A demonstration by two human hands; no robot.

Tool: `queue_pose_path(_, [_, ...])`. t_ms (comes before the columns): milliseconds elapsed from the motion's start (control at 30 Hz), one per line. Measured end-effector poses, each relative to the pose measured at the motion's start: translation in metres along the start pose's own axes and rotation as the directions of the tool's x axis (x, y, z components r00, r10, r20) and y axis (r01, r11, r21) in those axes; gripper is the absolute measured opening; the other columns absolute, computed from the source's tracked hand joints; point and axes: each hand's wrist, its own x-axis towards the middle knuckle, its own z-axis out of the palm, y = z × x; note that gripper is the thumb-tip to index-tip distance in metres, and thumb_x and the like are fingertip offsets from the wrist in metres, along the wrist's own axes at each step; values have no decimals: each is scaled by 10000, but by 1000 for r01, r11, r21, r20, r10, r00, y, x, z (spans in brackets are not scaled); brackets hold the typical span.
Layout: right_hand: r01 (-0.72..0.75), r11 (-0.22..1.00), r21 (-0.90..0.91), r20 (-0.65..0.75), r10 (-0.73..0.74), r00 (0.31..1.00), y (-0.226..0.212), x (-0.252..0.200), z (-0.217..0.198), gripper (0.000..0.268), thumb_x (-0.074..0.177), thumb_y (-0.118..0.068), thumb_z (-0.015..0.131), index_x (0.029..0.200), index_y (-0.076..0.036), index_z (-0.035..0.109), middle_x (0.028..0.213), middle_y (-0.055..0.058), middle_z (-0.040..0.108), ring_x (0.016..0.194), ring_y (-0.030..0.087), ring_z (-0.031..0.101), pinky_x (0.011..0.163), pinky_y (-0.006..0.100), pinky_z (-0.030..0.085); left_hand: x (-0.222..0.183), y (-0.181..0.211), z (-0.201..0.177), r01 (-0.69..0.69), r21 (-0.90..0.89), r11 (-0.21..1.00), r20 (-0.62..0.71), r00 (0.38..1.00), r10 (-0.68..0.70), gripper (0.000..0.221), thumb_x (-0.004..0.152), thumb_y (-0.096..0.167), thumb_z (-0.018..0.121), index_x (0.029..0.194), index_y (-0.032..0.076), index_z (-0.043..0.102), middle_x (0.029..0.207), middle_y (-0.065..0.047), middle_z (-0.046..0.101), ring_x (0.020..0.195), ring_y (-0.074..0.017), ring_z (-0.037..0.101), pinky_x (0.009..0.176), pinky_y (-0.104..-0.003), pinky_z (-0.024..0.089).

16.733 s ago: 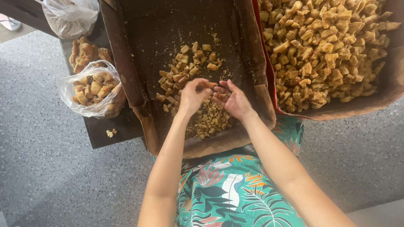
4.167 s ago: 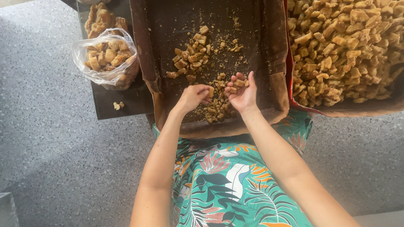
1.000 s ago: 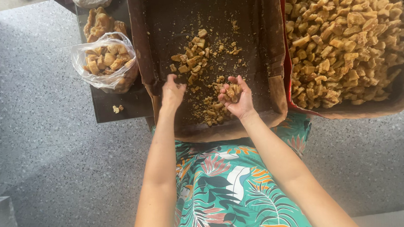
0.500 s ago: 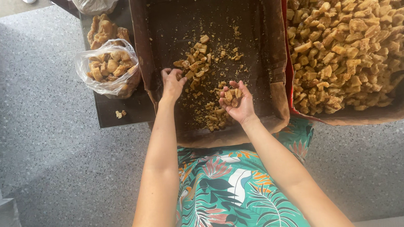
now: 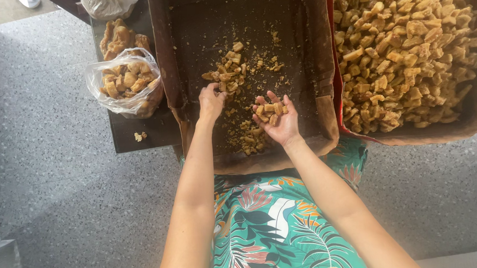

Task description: The person sorts small brown food pieces from a cardboard tray into a plastic bag using both hands. They repeatedly pick up handfuls, separate larger pieces from crumbs, and transfer the selected pieces into the bag. The process continues until the tray is mostly cleared of usable pieces.

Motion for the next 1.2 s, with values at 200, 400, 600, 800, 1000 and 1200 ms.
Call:
queue_pose_path(200, [6,1000,-12,-2,-7,1000,1,-4,0,471,1067,-516,428,1305,-176,651,1344,140,663,1234,378,623,1055,542,508,-5,23,-7,168,-166,972,1,985,-170,267,940,141,691,1188,43,694,1060,-128,640,781,-195,699,620,-322,624])
queue_pose_path(400, [-22,999,36,-23,23,999,2,0,1,593,1036,-632,338,1300,-186,627,1317,146,659,1232,386,630,1067,561,492,-35,99,-34,23,15,1000,229,973,-26,252,968,134,638,1208,164,712,1099,-83,671,879,-170,692,684,-344,615])
queue_pose_path(600, [-33,999,-22,-11,32,999,2,4,-12,630,1033,-656,328,1336,-182,613,1304,107,677,1208,296,654,1029,531,513,-96,177,-22,-213,21,977,622,768,154,282,932,68,669,1201,133,726,1182,-144,655,1049,-276,705,891,-417,615])
queue_pose_path(800, [-58,998,-19,-80,56,995,1,8,-23,584,1046,-615,468,1222,-85,640,1152,109,677,1034,262,676,813,405,626,-94,160,-20,-337,-136,932,483,799,359,443,849,-58,614,1246,115,702,1286,-143,665,1208,-293,637,1043,-404,522])
queue_pose_path(1000, [-34,992,123,-22,37,999,-6,-4,13,234,997,-360,658,1069,-138,664,1088,84,693,945,277,684,571,293,525,-70,65,-48,-146,275,950,214,973,88,503,951,48,627,1439,139,542,1447,-209,492,1262,-384,555,1067,-479,490])
queue_pose_path(1200, [191,964,-186,-110,-213,971,-72,-31,78,253,1056,-359,608,1003,-113,625,1014,76,675,872,212,666,544,220,477,-67,-10,-34,-121,607,785,138,989,46,710,834,133,802,1460,136,467,1501,-191,379,1332,-450,398,1022,-530,482])
